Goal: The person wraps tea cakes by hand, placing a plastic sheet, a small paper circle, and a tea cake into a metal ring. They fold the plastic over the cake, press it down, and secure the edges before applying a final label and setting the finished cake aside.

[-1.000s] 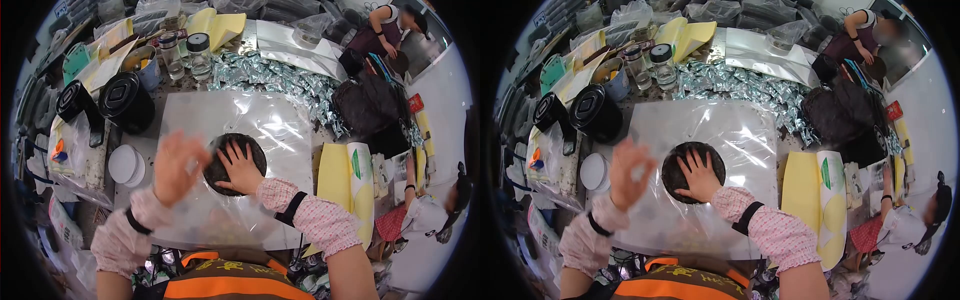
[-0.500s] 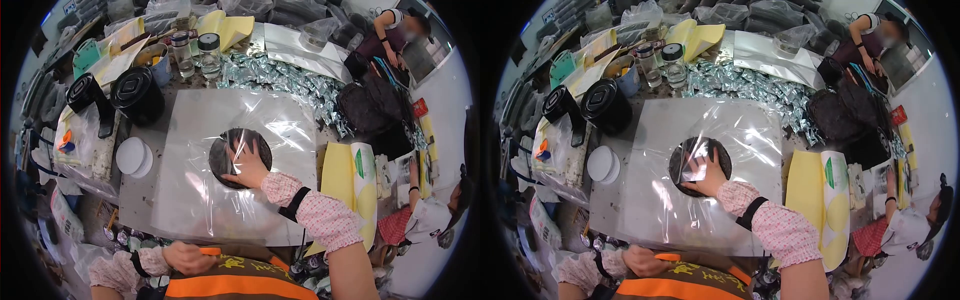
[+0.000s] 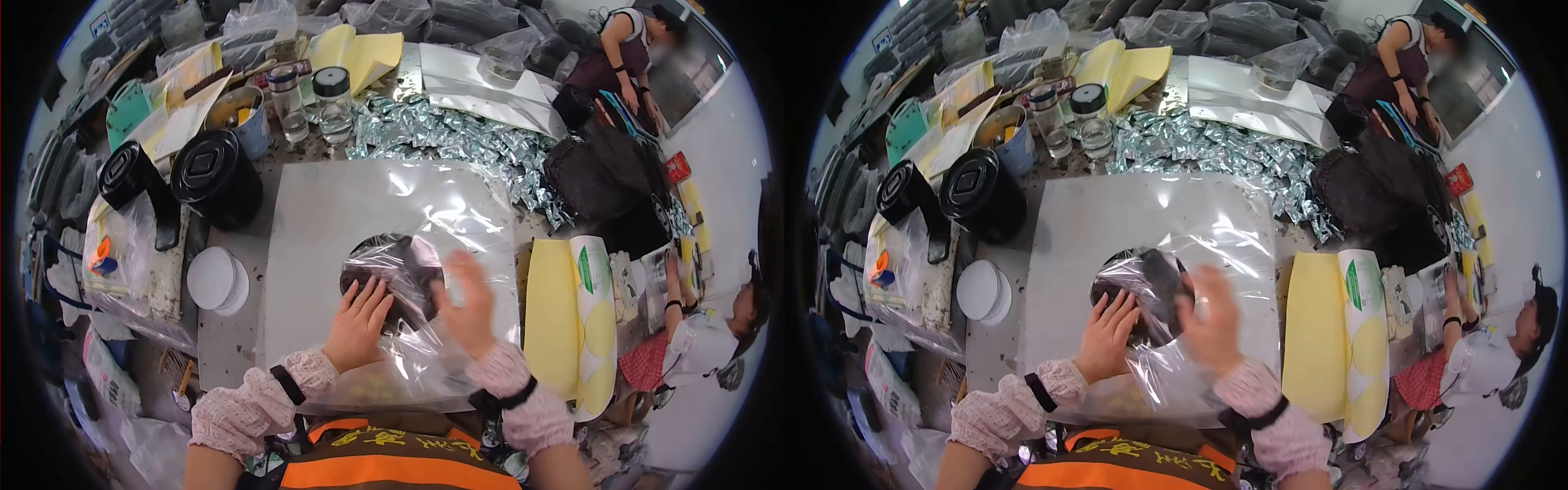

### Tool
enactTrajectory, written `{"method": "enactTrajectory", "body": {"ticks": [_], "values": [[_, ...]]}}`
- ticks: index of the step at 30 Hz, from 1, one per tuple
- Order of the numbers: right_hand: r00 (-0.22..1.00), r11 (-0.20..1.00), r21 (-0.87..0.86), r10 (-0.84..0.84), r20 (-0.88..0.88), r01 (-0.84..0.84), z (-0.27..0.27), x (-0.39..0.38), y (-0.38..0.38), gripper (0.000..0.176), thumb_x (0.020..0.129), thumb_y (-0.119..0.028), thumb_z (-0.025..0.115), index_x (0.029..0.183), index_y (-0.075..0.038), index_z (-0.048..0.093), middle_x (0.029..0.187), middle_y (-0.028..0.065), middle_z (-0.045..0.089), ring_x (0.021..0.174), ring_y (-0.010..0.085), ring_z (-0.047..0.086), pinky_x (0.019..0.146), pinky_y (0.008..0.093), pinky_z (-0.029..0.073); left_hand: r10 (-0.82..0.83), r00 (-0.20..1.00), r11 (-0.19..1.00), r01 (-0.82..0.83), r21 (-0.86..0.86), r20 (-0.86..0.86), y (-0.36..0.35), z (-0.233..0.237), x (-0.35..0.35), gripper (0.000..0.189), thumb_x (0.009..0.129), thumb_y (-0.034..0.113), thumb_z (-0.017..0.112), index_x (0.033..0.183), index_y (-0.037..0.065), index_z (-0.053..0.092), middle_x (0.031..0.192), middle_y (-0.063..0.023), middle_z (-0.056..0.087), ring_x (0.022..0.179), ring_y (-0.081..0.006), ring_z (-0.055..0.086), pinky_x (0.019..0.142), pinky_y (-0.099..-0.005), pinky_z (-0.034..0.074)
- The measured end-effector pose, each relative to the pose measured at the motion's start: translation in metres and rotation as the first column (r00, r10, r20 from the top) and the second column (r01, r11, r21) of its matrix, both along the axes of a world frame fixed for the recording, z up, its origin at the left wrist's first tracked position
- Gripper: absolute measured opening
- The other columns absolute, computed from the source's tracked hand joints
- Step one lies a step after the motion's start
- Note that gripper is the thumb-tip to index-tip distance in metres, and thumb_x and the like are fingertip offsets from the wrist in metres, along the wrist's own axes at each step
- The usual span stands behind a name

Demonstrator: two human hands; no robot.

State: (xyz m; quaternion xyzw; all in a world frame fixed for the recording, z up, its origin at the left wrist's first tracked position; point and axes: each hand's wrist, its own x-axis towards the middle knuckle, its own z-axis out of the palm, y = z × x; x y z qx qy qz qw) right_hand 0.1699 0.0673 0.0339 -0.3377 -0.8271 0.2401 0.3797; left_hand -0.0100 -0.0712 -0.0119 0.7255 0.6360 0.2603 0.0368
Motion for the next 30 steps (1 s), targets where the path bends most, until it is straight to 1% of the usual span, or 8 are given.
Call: {"method": "enactTrajectory", "body": {"ticks": [2,4,7,11,18,24,27,30], "values": [[0.934,0.931,0.138,-0.349,0.07,0.338,-0.007,0.057,0.005,0.05,0.083,-0.008,0.074,0.128,0.005,0.057,0.129,0.0249,0.057,0.121,0.0381,0.055,0.102,0.0463,0.045,0.019,0.999,0.999,-0.018,-0.042,0.033,-0.001,0.001,0.003,0.078,0.068,0.057,0.08,0.118,0.0,0.059,0.14,-0.0264,0.053,0.139,-0.0403,0.044,0.119,-0.0563,0.023],[0.847,0.708,-0.589,-0.526,-0.073,0.39,-0.059,0.113,-0.002,0.045,0.088,-0.01,0.073,0.128,0.005,0.058,0.122,0.0223,0.062,0.111,0.0266,0.062,0.095,0.0376,0.051,0.028,0.996,0.999,-0.024,-0.048,0.086,0.002,0.003,0.003,0.068,0.068,0.056,0.08,0.106,0.003,0.063,0.134,-0.0239,0.059,0.135,-0.0398,0.049,0.118,-0.0551,0.026],[0.989,0.291,-0.946,-0.037,0.14,0.144,-0.003,0.12,-0.03,0.04,0.092,-0.01,0.071,0.127,0.004,0.059,0.111,0.0173,0.068,0.099,0.0141,0.065,0.083,0.027,0.054,0.045,0.995,0.999,-0.045,0.0,0.089,0.004,-0.009,0.002,0.058,0.068,0.055,0.081,0.093,0.006,0.065,0.126,-0.0201,0.065,0.129,-0.0385,0.056,0.115,-0.054,0.031],[0.501,0.694,-0.674,-0.502,-0.705,-0.255,-0.002,0.164,0.028,0.039,0.089,-0.002,0.071,0.126,0.003,0.061,0.105,0.0119,0.071,0.093,0.0112,0.066,0.077,0.027,0.055,0.2,0.955,0.979,-0.202,-0.016,0.219,0.009,-0.016,0.012,0.03,0.083,0.032,0.076,0.088,0.005,0.065,0.12,-0.0181,0.068,0.121,-0.0378,0.061,0.107,-0.0494,0.039],[0.7,0.487,-0.758,-0.348,-0.624,-0.434,-0.08,0.019,-0.016,0.107,0.078,0.003,0.078,0.16,-0.004,0.009,0.15,0.0165,0.042,0.133,0.0248,0.048,0.113,0.0378,0.04,0.464,0.837,0.884,-0.461,-0.084,0.289,0.02,0.008,0.033,0.055,0.076,0.001,0.072,0.126,0.003,0.051,0.126,-0.0169,0.056,0.114,-0.0371,0.053,0.1,-0.0475,0.04],[0.942,0.942,0.266,0.264,-0.206,-0.205,-0.032,-0.048,0.0,0.045,0.076,0.005,0.073,0.12,-0.003,0.066,0.122,0.0137,0.066,0.106,0.035,0.065,0.09,0.0422,0.054,0.322,0.868,0.916,-0.387,0.106,0.378,0.017,0.014,0.013,0.089,0.077,0.021,0.082,0.149,0.0,0.035,0.149,-0.0236,0.039,0.138,-0.0433,0.037,0.116,-0.0483,0.029],[0.883,0.879,0.176,0.462,-0.088,-0.442,-0.036,-0.042,0.002,0.036,0.077,0.001,0.068,0.113,-0.003,0.066,0.118,0.0108,0.068,0.108,0.0314,0.065,0.095,0.0431,0.052,0.118,0.69,0.987,-0.158,-0.01,0.714,0.035,0.028,-0.022,0.1,0.076,0.03,0.084,0.154,0.003,0.028,0.153,-0.0218,0.038,0.143,-0.0392,0.034,0.119,-0.0512,0.024],[0.873,0.878,-0.072,0.457,-0.171,-0.474,-0.031,-0.03,0.002,0.034,0.078,0.002,0.065,0.112,-0.002,0.067,0.107,0.0111,0.068,0.1,0.0316,0.065,0.088,0.0395,0.052,0.051,0.927,0.998,-0.056,0.002,0.373,0.044,0.013,-0.025,0.059,0.083,0.031,0.078,0.132,0.008,0.055,0.136,-0.0145,0.055,0.135,-0.0347,0.046,0.116,-0.0531,0.028]]}}
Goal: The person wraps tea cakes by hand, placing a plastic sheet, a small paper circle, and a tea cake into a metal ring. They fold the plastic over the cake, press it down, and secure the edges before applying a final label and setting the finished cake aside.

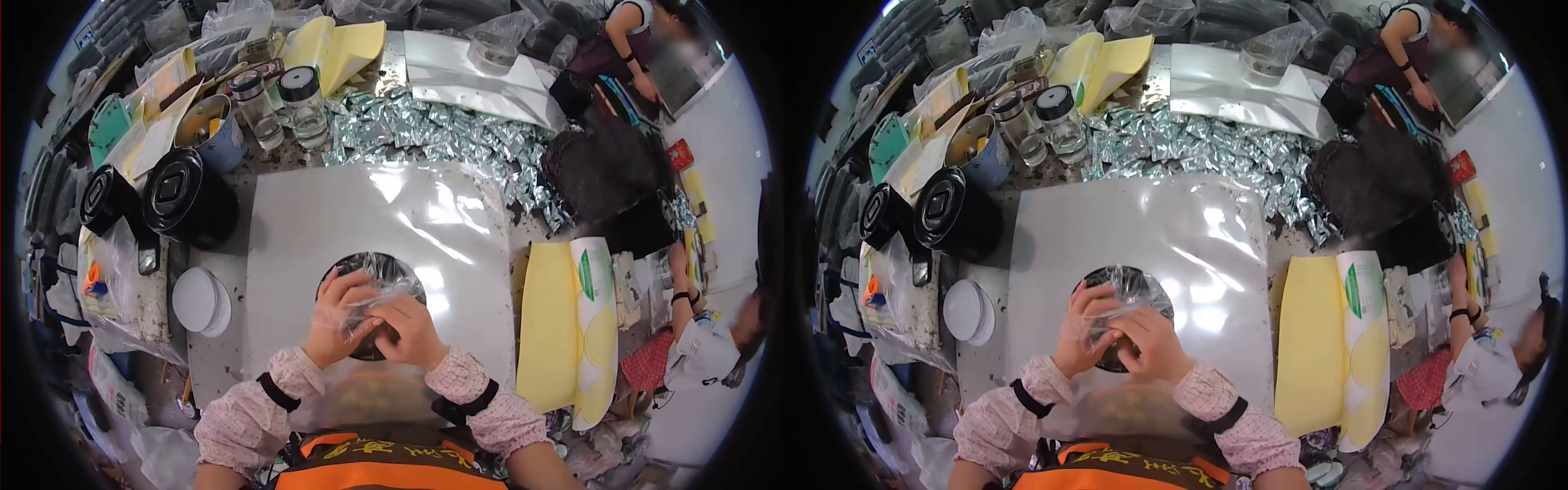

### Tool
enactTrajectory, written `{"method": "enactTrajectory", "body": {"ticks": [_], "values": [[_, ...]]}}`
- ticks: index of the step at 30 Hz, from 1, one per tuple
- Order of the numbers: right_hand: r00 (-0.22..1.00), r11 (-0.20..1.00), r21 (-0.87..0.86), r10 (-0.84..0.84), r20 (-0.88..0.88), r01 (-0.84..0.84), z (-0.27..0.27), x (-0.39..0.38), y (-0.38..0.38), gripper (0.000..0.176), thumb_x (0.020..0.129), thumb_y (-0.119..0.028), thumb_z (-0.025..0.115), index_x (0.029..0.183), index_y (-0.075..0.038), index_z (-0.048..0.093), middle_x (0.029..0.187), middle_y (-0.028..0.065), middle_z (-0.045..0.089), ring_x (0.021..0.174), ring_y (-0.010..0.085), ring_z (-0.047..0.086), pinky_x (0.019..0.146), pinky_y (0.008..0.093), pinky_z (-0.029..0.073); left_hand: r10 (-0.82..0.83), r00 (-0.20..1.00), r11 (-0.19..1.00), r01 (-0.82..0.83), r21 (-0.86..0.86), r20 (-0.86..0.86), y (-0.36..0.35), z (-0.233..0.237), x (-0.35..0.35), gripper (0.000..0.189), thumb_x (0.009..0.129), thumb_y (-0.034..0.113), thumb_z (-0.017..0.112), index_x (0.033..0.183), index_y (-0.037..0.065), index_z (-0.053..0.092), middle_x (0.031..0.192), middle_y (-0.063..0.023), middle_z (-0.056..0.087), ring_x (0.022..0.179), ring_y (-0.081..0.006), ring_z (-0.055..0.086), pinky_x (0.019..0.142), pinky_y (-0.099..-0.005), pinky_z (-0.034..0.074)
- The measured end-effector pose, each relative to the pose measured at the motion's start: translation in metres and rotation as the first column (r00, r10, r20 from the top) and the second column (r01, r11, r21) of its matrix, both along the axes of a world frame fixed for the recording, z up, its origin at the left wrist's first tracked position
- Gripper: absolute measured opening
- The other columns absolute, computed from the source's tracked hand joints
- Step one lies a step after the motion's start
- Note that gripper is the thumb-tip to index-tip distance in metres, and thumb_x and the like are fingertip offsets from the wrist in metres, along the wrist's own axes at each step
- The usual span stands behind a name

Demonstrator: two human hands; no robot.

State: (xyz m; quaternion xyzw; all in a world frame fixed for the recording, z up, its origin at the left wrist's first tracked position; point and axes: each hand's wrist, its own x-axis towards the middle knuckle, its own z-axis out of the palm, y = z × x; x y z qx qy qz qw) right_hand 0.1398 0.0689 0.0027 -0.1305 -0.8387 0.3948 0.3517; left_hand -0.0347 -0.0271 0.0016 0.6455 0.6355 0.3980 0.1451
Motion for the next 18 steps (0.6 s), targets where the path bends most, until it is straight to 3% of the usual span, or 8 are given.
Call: {"method": "enactTrajectory", "body": {"ticks": [1,2,5,7,9,13,15,18], "values": [[1.0,0.995,-0.098,0.014,-0.023,-0.016,0.001,0.003,0.003,0.033,0.078,0.002,0.064,0.111,-0.001,0.067,0.106,0.0117,0.068,0.099,0.0318,0.065,0.087,0.0391,0.052,0.0,0.999,1.0,0.0,0.013,-0.043,0.004,-0.004,0.0,0.048,0.084,0.03,0.076,0.125,0.009,0.061,0.131,-0.0131,0.058,0.133,-0.034,0.048,0.116,-0.0527,0.029],[0.983,0.908,-0.415,-0.13,-0.132,0.065,-0.007,0.007,-0.004,0.026,0.08,0.0,0.066,0.107,-0.001,0.067,0.106,0.0138,0.067,0.1,0.0331,0.064,0.087,0.0395,0.051,0.061,0.997,0.998,-0.062,0.019,0.054,0.006,-0.004,0.005,0.024,0.087,0.02,0.071,0.106,0.007,0.066,0.123,-0.0113,0.06,0.124,-0.0372,0.052,0.114,-0.0549,0.031],[0.866,0.827,-0.295,-0.5,0.003,0.479,0.02,-0.024,0.0,0.021,0.084,-0.001,0.067,0.104,0.0,0.066,0.108,0.0159,0.066,0.103,0.0343,0.063,0.087,0.0397,0.051,0.134,0.987,0.99,-0.138,-0.034,-0.093,0.012,0.0,0.012,0.024,0.085,0.012,0.068,0.107,0.005,0.065,0.123,-0.0121,0.06,0.124,-0.0382,0.052,0.112,-0.0544,0.034],[0.947,0.952,0.064,-0.305,0.096,0.3,0.011,-0.029,-0.011,0.022,0.082,0.001,0.068,0.104,-0.001,0.066,0.109,0.0173,0.066,0.1,0.0361,0.064,0.086,0.0382,0.053,0.21,0.956,0.97,-0.23,-0.078,-0.203,0.01,-0.003,0.018,0.034,0.08,0.009,0.067,0.113,0.005,0.061,0.128,-0.0141,0.056,0.126,-0.0386,0.049,0.11,-0.0533,0.037],[0.925,0.933,0.067,-0.36,0.126,0.354,0.006,-0.024,-0.026,0.022,0.08,0.001,0.069,0.102,-0.004,0.068,0.104,0.0151,0.067,0.096,0.0345,0.065,0.082,0.04,0.054,0.28,0.94,0.956,-0.292,-0.036,-0.193,0.015,-0.01,0.022,0.042,0.079,0.009,0.067,0.121,0.004,0.059,0.132,-0.0157,0.054,0.126,-0.0405,0.049,0.11,-0.0531,0.037],[0.893,0.964,0.031,-0.255,0.369,0.263,0.017,-0.014,0.005,0.018,0.077,-0.006,0.073,0.095,-0.005,0.071,0.092,0.0089,0.067,0.087,0.0307,0.066,0.074,0.0397,0.054,0.04,0.981,0.999,-0.039,0.008,-0.191,0.009,0.013,0.016,0.069,0.081,0.028,0.07,0.142,0.003,0.049,0.15,-0.0203,0.042,0.141,-0.0433,0.035,0.118,-0.0613,0.019],[0.843,0.962,0.09,-0.269,0.465,0.258,-0.013,-0.027,0.014,0.017,0.076,-0.01,0.074,0.091,-0.003,0.071,0.09,0.0113,0.067,0.082,0.0334,0.065,0.07,0.0383,0.053,-0.049,0.964,0.982,-0.001,-0.191,-0.26,0.011,0.018,0.022,0.075,0.084,0.037,0.068,0.145,0.0,0.045,0.154,-0.0205,0.037,0.145,-0.0431,0.029,0.118,-0.0633,0.013],[0.933,0.967,-0.254,0.064,0.354,0.03,0.005,0.0,0.048,0.014,0.079,-0.009,0.074,0.091,-0.001,0.073,0.088,0.0122,0.072,0.077,0.0287,0.068,0.069,0.0346,0.054,-0.138,0.91,0.942,-0.002,-0.336,-0.392,0.014,0.018,0.024,0.08,0.088,0.047,0.063,0.147,-0.003,0.043,0.157,-0.0205,0.034,0.148,-0.0431,0.024,0.118,-0.0645,0.009]]}}
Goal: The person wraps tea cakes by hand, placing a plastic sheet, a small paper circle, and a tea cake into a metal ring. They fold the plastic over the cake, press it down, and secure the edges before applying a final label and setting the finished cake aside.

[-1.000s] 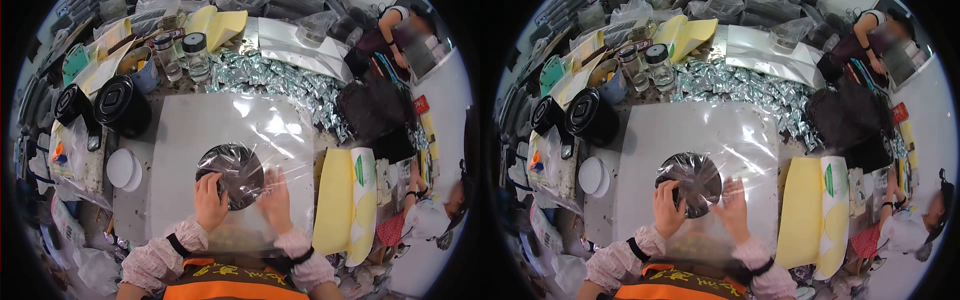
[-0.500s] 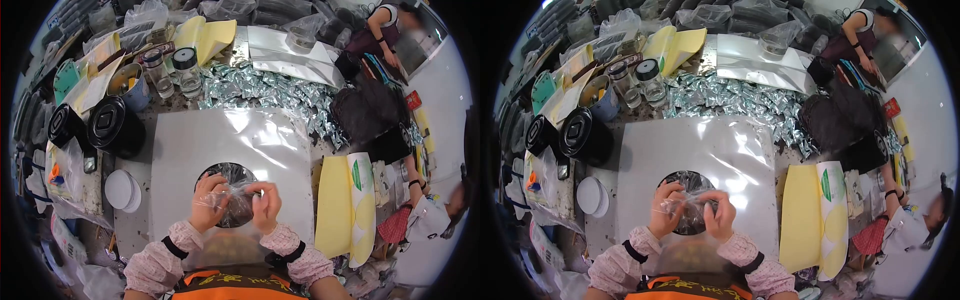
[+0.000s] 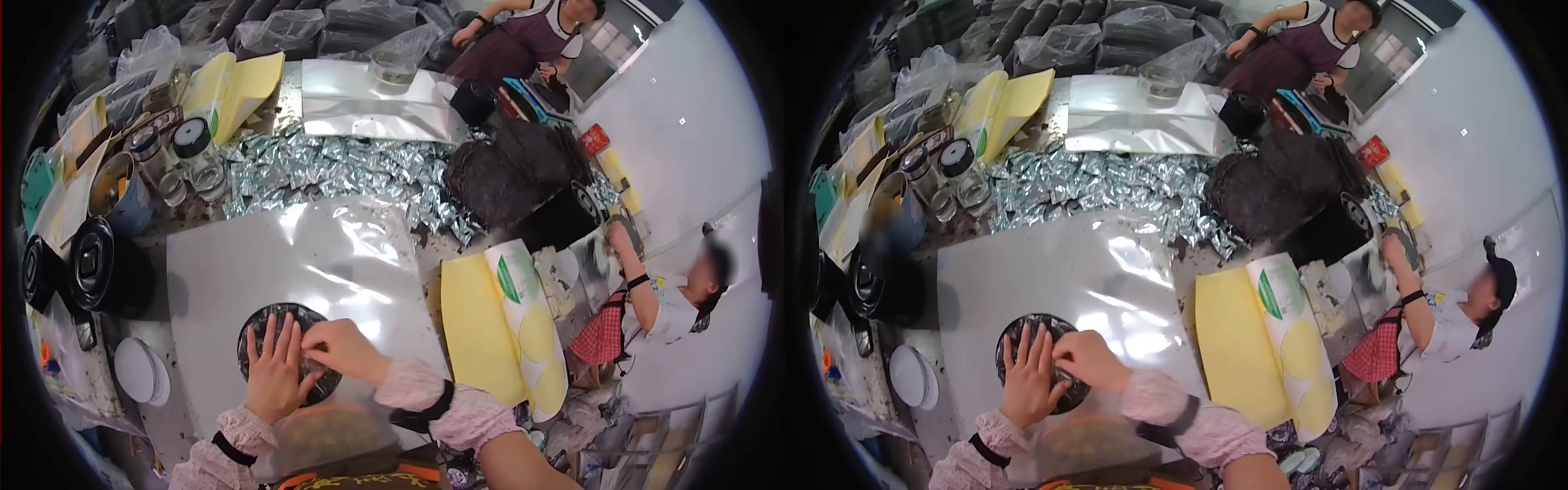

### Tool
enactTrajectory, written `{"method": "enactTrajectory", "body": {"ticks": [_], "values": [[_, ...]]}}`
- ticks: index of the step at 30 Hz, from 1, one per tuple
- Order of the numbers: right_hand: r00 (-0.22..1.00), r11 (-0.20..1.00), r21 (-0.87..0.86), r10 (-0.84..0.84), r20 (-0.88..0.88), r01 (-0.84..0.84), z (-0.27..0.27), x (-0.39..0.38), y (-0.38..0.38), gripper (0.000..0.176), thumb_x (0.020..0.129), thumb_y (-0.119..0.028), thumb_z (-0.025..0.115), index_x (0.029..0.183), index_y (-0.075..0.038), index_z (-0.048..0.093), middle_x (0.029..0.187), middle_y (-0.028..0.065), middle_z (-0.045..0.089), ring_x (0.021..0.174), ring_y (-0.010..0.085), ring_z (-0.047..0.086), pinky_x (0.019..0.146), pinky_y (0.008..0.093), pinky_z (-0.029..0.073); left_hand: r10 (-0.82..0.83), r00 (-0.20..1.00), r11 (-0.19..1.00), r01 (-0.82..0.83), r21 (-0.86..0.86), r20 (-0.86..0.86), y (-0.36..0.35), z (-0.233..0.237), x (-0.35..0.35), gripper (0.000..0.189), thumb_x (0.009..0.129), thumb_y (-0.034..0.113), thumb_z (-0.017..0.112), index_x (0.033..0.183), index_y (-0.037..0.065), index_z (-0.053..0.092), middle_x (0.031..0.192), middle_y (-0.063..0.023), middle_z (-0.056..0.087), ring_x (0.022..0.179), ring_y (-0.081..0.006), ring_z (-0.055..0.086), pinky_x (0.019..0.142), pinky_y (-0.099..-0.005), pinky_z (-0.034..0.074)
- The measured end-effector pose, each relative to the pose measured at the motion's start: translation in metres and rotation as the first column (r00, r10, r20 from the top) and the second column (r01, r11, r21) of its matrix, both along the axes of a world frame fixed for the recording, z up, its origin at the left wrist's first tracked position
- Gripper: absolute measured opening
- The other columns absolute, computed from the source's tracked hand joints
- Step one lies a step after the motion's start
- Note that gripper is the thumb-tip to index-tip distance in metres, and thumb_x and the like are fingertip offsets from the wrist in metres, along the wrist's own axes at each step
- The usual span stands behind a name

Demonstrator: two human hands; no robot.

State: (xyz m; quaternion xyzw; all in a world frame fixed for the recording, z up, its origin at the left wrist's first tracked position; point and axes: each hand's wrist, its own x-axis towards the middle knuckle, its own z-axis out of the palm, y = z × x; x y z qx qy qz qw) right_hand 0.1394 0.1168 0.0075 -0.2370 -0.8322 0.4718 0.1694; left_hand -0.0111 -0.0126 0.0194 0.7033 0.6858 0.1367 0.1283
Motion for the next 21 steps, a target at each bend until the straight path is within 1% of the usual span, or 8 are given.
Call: {"method": "enactTrajectory", "body": {"ticks": [1,3,4,5,7,10,19,21], "values": [[0.997,0.968,-0.245,-0.068,-0.043,0.056,-0.005,0.019,0.018,0.013,0.085,-0.009,0.072,0.094,-0.001,0.076,0.087,0.0107,0.075,0.078,0.019,0.071,0.071,0.0297,0.055,-0.016,0.998,1.0,0.014,-0.027,-0.063,0.001,-0.001,-0.001,0.081,0.089,0.049,0.062,0.147,-0.004,0.042,0.158,-0.0204,0.034,0.148,-0.0431,0.024,0.118,-0.0645,0.008],[0.757,0.73,-0.207,-0.644,0.109,0.651,0.034,0.057,0.066,0.016,0.088,-0.012,0.073,0.097,0.001,0.076,0.09,0.0073,0.076,0.081,0.0106,0.068,0.071,0.0261,0.054,-0.008,0.998,0.999,0.006,-0.045,-0.056,0.003,0.0,-0.001,0.08,0.091,0.051,0.059,0.146,-0.003,0.043,0.157,-0.0208,0.034,0.148,-0.043,0.023,0.118,-0.0648,0.008],[0.673,0.666,0.102,-0.738,-0.056,0.739,-0.013,0.104,0.121,0.021,0.09,-0.016,0.071,0.103,0.001,0.074,0.097,0.011,0.075,0.089,0.0179,0.07,0.08,0.0318,0.055,-0.006,0.999,0.999,0.004,-0.048,-0.048,0.003,0.001,-0.001,0.079,0.09,0.051,0.059,0.146,-0.003,0.044,0.157,-0.0208,0.035,0.148,-0.0432,0.023,0.118,-0.0649,0.007],[0.587,0.539,0.425,-0.81,0.021,0.728,-0.006,0.134,0.154,0.042,0.091,-0.028,0.071,0.118,0.004,0.067,0.117,0.0222,0.069,0.109,0.0314,0.066,0.094,0.0407,0.05,-0.006,0.999,0.999,0.004,-0.052,-0.04,0.003,0.001,0.0,0.079,0.09,0.052,0.059,0.146,-0.003,0.044,0.157,-0.0208,0.035,0.148,-0.0433,0.023,0.118,-0.065,0.007],[0.37,0.404,0.576,-0.911,0.183,0.71,-0.038,0.183,0.22,0.061,0.09,-0.039,0.069,0.129,0.007,0.057,0.134,0.0353,0.053,0.129,0.0472,0.048,0.109,0.0518,0.038,-0.011,0.999,0.999,0.009,-0.044,-0.053,0.002,-0.003,0.0,0.079,0.09,0.053,0.059,0.144,-0.004,0.047,0.156,-0.0209,0.035,0.148,-0.0437,0.023,0.118,-0.0649,0.006],[0.356,0.256,0.707,-0.934,0.006,0.659,-0.095,0.161,0.257,0.069,0.086,-0.044,0.071,0.125,0.011,0.055,0.142,0.0406,0.04,0.133,0.0545,0.039,0.114,0.0565,0.03,-0.004,0.998,0.999,0.001,-0.053,-0.057,0.002,-0.006,0.0,0.081,0.089,0.055,0.059,0.143,-0.004,0.048,0.156,-0.0211,0.036,0.148,-0.0436,0.022,0.118,-0.0651,0.005],[0.802,0.677,0.581,-0.594,0.068,0.452,-0.083,0.104,0.224,0.034,0.088,-0.006,0.063,0.122,-0.005,0.063,0.145,0.0225,0.047,0.137,0.0455,0.036,0.115,0.0513,0.032,0.005,0.998,0.997,-0.009,-0.072,-0.058,0.003,-0.003,0.002,0.082,0.09,0.057,0.058,0.144,-0.004,0.047,0.157,-0.0208,0.036,0.149,-0.0436,0.023,0.118,-0.0653,0.005],[0.773,0.642,0.562,-0.634,0.007,0.521,-0.078,0.123,0.214,0.029,0.092,-0.005,0.061,0.12,-0.002,0.059,0.129,0.0228,0.058,0.116,0.0427,0.057,0.1,0.0478,0.047,0.008,0.999,0.998,-0.011,-0.059,-0.049,0.002,-0.002,0.003,0.082,0.09,0.056,0.058,0.145,-0.003,0.046,0.157,-0.0209,0.035,0.148,-0.0435,0.023,0.118,-0.0651,0.005]]}}
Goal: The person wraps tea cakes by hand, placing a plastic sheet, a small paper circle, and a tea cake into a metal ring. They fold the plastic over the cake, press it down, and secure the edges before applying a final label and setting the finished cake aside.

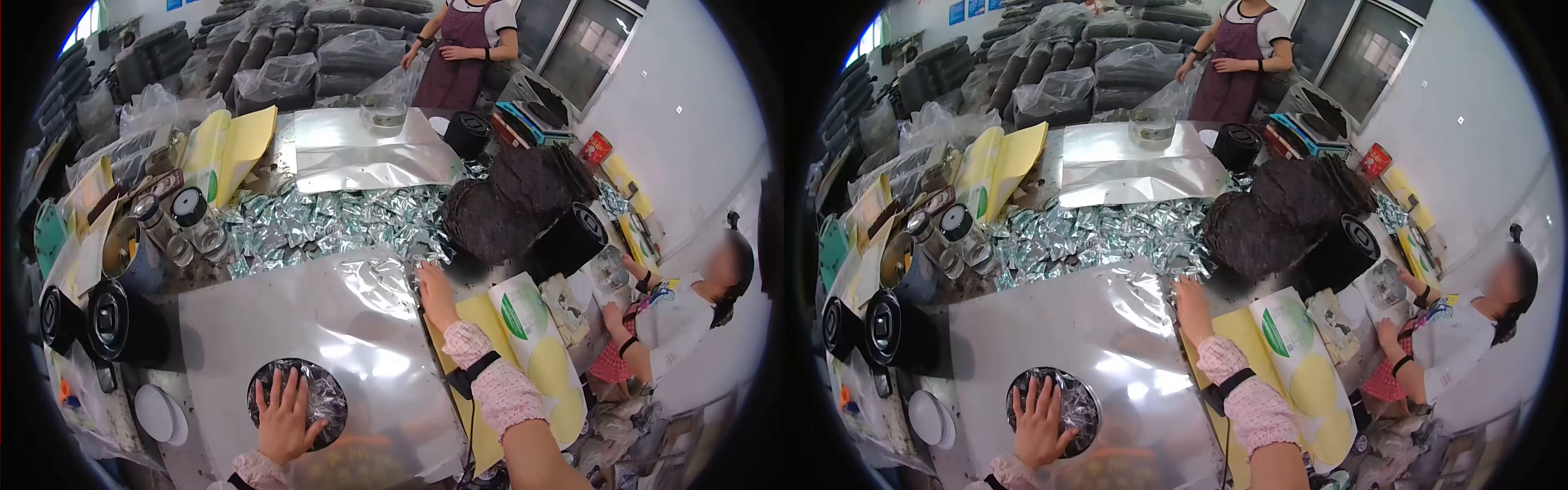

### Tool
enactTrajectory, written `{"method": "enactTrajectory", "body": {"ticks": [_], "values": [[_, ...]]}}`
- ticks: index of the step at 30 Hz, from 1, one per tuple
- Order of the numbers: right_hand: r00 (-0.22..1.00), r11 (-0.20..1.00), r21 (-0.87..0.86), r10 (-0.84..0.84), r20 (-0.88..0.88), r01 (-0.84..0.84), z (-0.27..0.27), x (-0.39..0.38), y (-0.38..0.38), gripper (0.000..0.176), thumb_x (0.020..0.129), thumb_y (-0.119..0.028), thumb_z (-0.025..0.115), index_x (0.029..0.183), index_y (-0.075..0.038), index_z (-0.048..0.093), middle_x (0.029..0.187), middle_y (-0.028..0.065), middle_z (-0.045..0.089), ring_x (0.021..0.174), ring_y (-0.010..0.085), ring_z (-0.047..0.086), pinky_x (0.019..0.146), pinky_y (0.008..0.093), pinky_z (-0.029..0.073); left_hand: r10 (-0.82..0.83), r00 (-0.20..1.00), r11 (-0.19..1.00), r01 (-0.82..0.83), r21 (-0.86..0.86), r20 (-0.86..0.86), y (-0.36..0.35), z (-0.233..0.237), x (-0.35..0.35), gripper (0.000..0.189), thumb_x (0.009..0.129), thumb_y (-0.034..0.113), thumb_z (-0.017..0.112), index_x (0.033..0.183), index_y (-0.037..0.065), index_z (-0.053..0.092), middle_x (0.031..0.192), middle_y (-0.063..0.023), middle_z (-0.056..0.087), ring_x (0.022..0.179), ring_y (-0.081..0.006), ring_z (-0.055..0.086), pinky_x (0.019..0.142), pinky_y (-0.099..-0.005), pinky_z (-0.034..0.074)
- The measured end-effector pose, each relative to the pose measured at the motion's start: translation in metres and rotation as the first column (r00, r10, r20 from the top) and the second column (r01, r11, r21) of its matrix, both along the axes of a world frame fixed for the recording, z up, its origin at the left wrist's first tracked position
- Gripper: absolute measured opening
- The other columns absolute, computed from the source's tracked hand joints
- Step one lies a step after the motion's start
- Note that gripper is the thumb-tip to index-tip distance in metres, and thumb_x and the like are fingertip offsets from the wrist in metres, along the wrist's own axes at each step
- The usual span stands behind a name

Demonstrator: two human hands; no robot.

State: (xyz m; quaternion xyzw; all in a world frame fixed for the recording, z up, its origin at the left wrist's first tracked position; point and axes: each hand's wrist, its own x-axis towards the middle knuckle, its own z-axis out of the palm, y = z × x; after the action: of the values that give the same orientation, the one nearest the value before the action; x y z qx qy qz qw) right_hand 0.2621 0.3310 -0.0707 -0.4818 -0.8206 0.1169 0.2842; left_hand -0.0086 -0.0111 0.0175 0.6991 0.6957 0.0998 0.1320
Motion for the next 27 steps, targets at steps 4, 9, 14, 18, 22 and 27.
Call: {"method": "enactTrajectory", "body": {"ticks": [4,9,14,18,22,27], "values": [[0.737,0.961,-0.272,-0.148,-0.66,-0.051,0.019,0.022,0.023,0.019,0.095,-0.011,0.062,0.109,0.002,0.058,0.094,0.0182,0.066,0.08,0.0262,0.07,0.056,0.0315,0.056,-0.001,1.0,1.0,0.001,0.024,0.025,-0.004,0.0,0.001,0.074,0.091,0.047,0.057,0.146,-0.002,0.045,0.156,-0.0201,0.036,0.148,-0.0425,0.025,0.118,-0.0644,0.006],[0.97,0.97,0.143,-0.214,0.112,0.197,0.002,0.042,0.05,0.026,0.092,-0.03,0.066,0.1,-0.005,0.07,0.124,0.0198,0.064,0.116,0.0359,0.058,0.102,0.0508,0.044,0.005,1.0,0.993,-0.008,0.117,0.03,-0.002,-0.009,-0.002,0.066,0.092,0.041,0.056,0.144,0.001,0.048,0.156,-0.0181,0.038,0.149,-0.0409,0.025,0.118,-0.0645,0.008],[0.968,0.974,0.155,-0.188,0.166,0.163,-0.006,0.022,0.037,0.022,0.089,-0.024,0.067,0.092,-0.003,0.066,0.107,0.0204,0.065,0.106,0.0399,0.058,0.095,0.0495,0.045,0.014,1.0,0.991,-0.016,0.132,0.014,-0.006,-0.006,0.0,0.064,0.093,0.04,0.055,0.145,0.003,0.049,0.157,-0.0157,0.038,0.149,-0.0377,0.027,0.118,-0.0633,0.011],[0.983,0.958,0.223,-0.184,-0.006,0.181,0.05,0.008,-0.009,0.016,0.089,-0.015,0.068,0.087,-0.001,0.061,0.088,0.0171,0.062,0.092,0.0374,0.056,0.081,0.0478,0.046,0.005,1.0,0.989,-0.005,0.149,0.0,-0.007,-0.004,-0.003,0.06,0.093,0.03,0.053,0.146,0.004,0.047,0.158,-0.0144,0.036,0.15,-0.0359,0.026,0.12,-0.06,0.011],[0.954,0.939,0.219,0.289,-0.076,-0.267,0.118,-0.071,-0.151,0.018,0.074,-0.002,0.068,0.091,-0.004,0.062,0.091,0.0128,0.064,0.092,0.0352,0.059,0.075,0.044,0.05,0.059,0.98,0.978,-0.095,0.184,0.19,-0.006,-0.014,-0.006,0.08,0.086,0.016,0.065,0.154,-0.002,0.026,0.158,-0.0181,0.034,0.149,-0.0354,0.028,0.121,-0.0562,0.014],[0.858,0.85,0.136,0.488,0.162,-0.509,0.077,-0.148,-0.282,0.027,0.077,-0.008,0.067,0.103,-0.002,0.066,0.114,0.0152,0.062,0.104,0.029,0.06,0.072,0.0371,0.056,0.038,0.942,0.915,-0.167,0.367,0.334,-0.01,-0.024,-0.014,0.081,0.08,0.018,0.071,0.151,0.001,0.036,0.154,-0.0199,0.038,0.148,-0.0405,0.026,0.121,-0.0574,0.018]]}}
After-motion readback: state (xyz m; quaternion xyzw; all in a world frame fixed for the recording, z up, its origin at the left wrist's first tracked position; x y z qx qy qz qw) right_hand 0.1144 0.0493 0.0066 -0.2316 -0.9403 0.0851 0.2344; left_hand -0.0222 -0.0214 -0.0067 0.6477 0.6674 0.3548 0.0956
